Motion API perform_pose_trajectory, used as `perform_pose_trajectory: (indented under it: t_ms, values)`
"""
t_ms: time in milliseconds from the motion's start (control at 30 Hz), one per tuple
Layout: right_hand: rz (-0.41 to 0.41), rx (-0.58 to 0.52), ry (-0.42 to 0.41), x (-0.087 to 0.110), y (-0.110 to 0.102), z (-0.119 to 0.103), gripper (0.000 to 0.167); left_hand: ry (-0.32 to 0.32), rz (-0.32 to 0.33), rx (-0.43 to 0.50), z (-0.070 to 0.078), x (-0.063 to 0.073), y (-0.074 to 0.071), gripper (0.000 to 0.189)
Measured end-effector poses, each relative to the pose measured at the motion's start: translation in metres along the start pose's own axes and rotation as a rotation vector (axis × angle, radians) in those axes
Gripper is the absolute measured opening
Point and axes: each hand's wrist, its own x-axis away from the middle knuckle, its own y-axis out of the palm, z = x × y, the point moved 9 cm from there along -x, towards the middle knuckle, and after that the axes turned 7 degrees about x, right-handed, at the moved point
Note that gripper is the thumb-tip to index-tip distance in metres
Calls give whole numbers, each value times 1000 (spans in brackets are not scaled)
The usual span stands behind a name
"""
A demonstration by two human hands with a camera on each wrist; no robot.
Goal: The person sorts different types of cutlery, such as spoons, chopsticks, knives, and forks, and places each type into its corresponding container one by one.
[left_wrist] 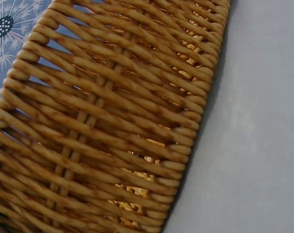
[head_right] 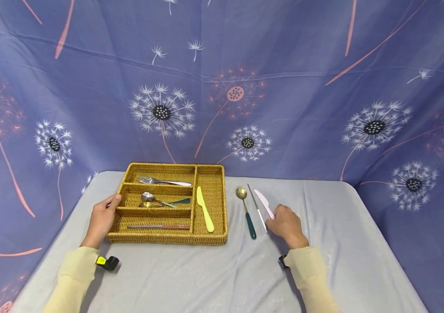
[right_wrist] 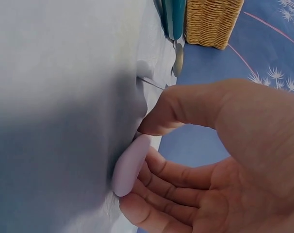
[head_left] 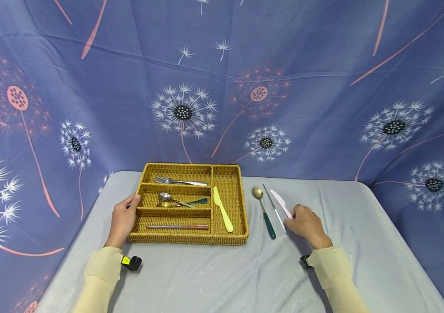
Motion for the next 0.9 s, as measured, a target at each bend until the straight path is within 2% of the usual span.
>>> perform_pose_trajectory:
  t_ms: [900]
  values:
    - [-10,21,38,55,-9,21,21,3,-4,-7,1,3,-1,70]
